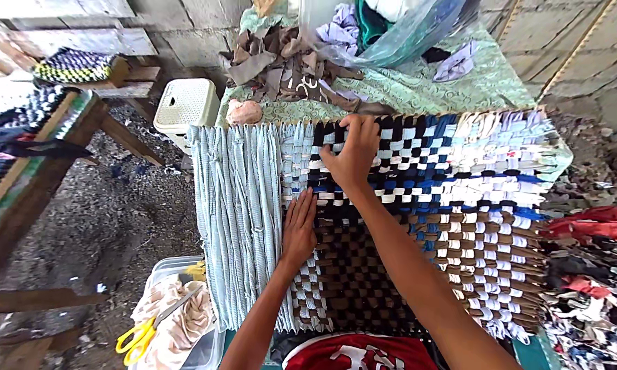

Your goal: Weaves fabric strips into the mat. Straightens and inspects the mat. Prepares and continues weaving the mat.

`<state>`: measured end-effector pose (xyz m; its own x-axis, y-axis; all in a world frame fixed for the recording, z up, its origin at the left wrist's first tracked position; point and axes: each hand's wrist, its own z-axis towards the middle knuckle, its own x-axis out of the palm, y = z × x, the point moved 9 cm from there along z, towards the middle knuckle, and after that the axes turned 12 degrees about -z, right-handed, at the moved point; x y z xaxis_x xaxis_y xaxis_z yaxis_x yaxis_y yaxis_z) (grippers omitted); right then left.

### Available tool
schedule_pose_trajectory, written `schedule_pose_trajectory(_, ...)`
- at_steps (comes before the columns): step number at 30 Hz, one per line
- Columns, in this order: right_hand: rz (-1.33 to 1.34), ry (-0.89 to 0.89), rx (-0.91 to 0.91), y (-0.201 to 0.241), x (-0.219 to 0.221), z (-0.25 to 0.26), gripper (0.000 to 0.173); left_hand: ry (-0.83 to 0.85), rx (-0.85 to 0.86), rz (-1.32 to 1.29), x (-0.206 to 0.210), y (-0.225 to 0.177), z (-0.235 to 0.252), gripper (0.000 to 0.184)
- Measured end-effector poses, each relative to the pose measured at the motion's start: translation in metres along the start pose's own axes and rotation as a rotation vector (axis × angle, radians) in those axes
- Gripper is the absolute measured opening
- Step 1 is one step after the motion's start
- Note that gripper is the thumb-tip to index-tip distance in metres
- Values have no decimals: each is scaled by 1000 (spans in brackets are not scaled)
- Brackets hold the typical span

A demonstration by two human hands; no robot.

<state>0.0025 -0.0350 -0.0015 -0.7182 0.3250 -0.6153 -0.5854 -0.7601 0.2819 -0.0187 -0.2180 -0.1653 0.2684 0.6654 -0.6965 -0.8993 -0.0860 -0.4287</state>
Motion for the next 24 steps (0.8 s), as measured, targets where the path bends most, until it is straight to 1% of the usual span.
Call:
schedule_pose_trajectory(2,20,17,-3,-3,4,0,51,8,-4,23,1,2,0,68)
schedule_pose_trajectory(4,102,47,-40,-7,8,-1,46,39,-25,-5,0,2,1,68)
schedule_pose_trajectory(5,178,67,-72,-10,8,-2,44,63,-42,-74,-4,0,2,67)
schedule_pose_trajectory(6,281,100,-105,-16,6,-2,42,87,-65,-197,-12,-2,3,63)
schedule_pose_trajectory(7,383,138,-131,-26,-1,-3,41,89,-93,-362,-27,-7,4,56)
schedule_pose_trajectory(8,463,166,-153,-39,-13,-6,39,52,-117,-514,-51,-12,4,50)
schedule_pose_trajectory(9,479,178,-177,-55,-32,-11,37,-22,-118,-598,-81,-16,2,45)
schedule_pose_trajectory(10,429,178,-198,-76,-56,-19,36,-111,-105,-601,-115,-15,-3,43)
schedule_pose_trajectory(12,248,99,-188,-135,-111,-39,36,-289,-93,-401,-184,5,-22,43)
schedule_pose_trajectory(13,134,60,-124,-174,-138,-50,38,-365,-124,-270,-214,25,-36,45)
schedule_pose_trajectory(14,17,40,-26,-216,-163,-62,43,-414,-202,-169,-237,50,-51,49)
schedule_pose_trajectory(15,-89,30,92,-258,-187,-75,48,-441,-325,-131,-252,80,-67,56)
schedule_pose_trajectory(16,-161,36,211,-298,-208,-90,55,-445,-478,-170,-256,112,-85,67)
schedule_pose_trajectory(17,-206,55,324,-334,-226,-108,61,-427,-637,-254,-251,142,-102,76)
schedule_pose_trajectory(18,-209,105,432,-366,-238,-125,66,-388,-768,-347,-238,167,-117,79)
schedule_pose_trajectory(19,-177,182,519,-392,-241,-143,69,-326,-866,-442,-222,184,-129,77)
schedule_pose_trajectory(20,-134,287,587,-410,-238,-161,72,-264,-927,-511,-206,192,-135,73)
schedule_pose_trajectory(22,-37,525,664,-418,-220,-191,77,-173,-965,-574,-187,191,-136,71)
schedule_pose_trajectory(23,13,602,674,-413,-209,-201,78,-159,-962,-580,-184,189,-135,70)
schedule_pose_trajectory(24,45,632,676,-408,-200,-207,79,-160,-950,-563,-184,189,-134,70)
